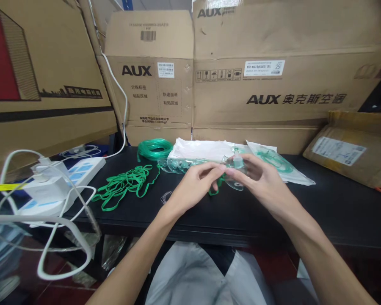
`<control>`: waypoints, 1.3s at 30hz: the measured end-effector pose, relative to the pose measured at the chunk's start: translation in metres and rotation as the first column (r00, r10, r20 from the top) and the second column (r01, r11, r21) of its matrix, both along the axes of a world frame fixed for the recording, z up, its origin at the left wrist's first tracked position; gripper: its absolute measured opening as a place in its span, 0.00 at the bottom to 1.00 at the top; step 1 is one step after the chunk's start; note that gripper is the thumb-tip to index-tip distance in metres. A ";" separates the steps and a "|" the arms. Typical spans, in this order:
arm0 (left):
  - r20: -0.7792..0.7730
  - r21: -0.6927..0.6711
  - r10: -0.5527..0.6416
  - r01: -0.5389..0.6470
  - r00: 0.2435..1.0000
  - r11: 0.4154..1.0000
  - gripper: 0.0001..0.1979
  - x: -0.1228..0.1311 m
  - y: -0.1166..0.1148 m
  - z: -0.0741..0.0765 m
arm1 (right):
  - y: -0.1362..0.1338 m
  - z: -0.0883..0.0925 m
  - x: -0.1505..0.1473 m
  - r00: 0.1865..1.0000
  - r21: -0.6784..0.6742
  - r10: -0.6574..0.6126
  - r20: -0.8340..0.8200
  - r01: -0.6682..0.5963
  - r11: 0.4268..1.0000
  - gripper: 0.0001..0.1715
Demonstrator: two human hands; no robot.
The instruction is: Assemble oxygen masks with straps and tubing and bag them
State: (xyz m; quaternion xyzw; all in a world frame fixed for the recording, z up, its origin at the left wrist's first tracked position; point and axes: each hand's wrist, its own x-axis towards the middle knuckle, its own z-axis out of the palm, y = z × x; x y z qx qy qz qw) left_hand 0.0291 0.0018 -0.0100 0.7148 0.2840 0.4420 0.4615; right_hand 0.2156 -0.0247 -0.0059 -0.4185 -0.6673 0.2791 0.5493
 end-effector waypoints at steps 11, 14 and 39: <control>-0.348 -0.003 -0.122 0.130 0.930 0.992 0.16 -0.017 -0.005 0.010 | 0.003 0.012 0.037 0.966 -0.013 -0.028 -0.256 0.025 1.000 0.18; -0.400 0.137 0.002 0.058 0.916 0.989 0.16 -0.025 -0.003 0.014 | 0.005 0.014 0.048 0.952 -0.024 -0.052 -0.301 0.047 0.999 0.19; -0.519 0.446 0.088 0.182 0.850 0.877 0.09 -0.064 0.017 0.016 | 0.017 0.002 0.072 0.955 -0.264 0.072 0.288 0.007 0.964 0.29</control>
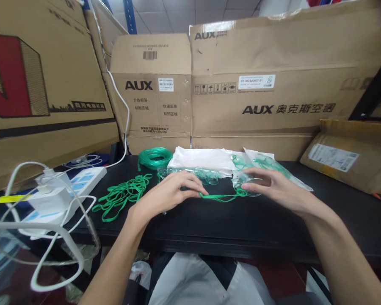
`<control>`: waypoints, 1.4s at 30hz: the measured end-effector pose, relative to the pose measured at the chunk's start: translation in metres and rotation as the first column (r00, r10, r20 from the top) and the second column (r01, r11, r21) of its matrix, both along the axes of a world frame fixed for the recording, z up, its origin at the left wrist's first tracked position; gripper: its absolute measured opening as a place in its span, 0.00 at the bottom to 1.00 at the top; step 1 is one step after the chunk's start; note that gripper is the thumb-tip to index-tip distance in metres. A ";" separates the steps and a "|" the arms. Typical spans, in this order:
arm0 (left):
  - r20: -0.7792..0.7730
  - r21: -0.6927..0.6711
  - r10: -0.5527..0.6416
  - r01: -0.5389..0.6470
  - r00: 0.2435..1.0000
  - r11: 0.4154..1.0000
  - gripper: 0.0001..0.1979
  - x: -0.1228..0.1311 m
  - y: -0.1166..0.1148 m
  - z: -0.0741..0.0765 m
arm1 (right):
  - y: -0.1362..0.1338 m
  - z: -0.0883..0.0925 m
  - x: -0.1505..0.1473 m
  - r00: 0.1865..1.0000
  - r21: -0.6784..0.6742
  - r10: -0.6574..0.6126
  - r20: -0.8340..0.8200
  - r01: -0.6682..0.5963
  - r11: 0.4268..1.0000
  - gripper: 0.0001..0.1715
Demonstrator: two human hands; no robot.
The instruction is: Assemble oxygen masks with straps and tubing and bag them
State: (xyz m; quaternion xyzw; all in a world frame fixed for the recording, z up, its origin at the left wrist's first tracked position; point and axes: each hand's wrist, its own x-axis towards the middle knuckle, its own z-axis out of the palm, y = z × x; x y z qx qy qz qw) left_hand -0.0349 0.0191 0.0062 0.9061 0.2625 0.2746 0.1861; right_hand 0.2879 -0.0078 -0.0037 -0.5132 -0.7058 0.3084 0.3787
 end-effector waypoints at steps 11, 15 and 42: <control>0.039 -0.233 -0.045 0.053 0.998 0.971 0.08 0.013 -0.020 0.006 | 0.013 -0.010 0.007 0.964 0.058 -0.076 -0.256 0.093 0.994 0.31; 0.087 -0.326 -0.106 0.129 0.991 0.937 0.08 0.019 -0.027 0.013 | 0.012 -0.009 0.003 0.933 0.044 -0.093 -0.347 0.115 0.992 0.32; -0.358 0.298 0.708 -0.644 0.609 0.705 0.16 -0.079 0.117 0.041 | 0.005 -0.014 -0.025 0.922 -0.034 0.184 0.342 -0.184 0.982 0.25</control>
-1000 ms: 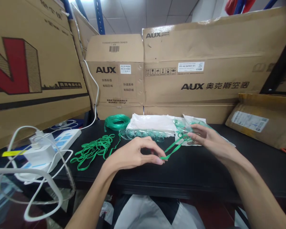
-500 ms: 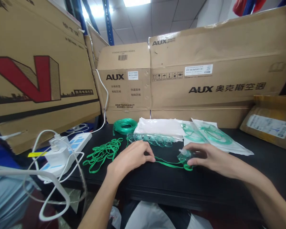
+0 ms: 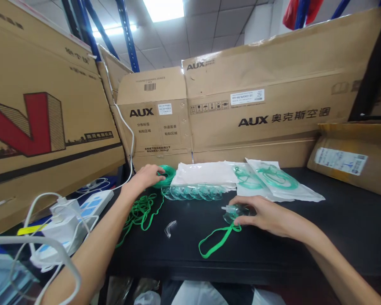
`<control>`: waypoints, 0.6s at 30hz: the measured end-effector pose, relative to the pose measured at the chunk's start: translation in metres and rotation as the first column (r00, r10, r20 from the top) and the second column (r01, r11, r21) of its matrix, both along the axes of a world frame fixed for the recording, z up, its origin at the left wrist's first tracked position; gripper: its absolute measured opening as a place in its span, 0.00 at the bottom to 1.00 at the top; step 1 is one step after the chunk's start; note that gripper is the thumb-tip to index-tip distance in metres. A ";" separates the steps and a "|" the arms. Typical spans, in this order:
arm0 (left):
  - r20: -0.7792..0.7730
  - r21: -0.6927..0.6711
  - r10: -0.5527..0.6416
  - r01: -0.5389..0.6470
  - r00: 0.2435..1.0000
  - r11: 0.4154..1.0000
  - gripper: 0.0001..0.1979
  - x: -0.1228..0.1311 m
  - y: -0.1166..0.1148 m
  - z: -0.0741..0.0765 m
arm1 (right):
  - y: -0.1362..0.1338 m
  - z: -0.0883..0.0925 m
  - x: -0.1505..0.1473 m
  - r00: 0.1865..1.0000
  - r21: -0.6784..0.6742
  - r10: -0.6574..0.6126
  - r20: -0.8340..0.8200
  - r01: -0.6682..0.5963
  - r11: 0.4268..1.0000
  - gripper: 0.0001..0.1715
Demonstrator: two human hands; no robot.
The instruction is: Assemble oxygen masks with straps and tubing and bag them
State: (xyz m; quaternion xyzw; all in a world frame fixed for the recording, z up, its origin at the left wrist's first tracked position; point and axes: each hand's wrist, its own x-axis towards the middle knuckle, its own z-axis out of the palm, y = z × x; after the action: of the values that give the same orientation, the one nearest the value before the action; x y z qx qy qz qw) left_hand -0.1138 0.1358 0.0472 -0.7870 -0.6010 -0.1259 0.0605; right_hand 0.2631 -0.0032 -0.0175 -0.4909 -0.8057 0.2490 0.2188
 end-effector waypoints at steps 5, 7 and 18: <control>-0.074 -0.090 0.011 -0.018 0.997 0.996 0.21 -0.006 0.035 -0.015 | 0.001 -0.002 0.002 1.000 0.005 -0.013 0.007 0.013 1.000 0.27; -0.071 -0.073 0.018 -0.024 0.997 0.997 0.18 -0.006 0.037 -0.020 | 0.002 -0.004 0.004 1.000 0.013 -0.019 0.003 0.019 1.000 0.28; 0.207 -0.033 0.045 -0.039 0.977 0.999 0.15 -0.020 0.044 -0.015 | 0.001 0.001 0.002 1.000 0.004 -0.011 0.026 0.011 1.000 0.27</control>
State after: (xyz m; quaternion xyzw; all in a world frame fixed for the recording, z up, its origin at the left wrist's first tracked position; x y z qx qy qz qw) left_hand -0.1335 0.1798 0.0318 -0.7575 -0.6223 -0.1971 -0.0112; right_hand 0.2648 -0.0018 -0.0169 -0.4981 -0.8063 0.2397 0.2106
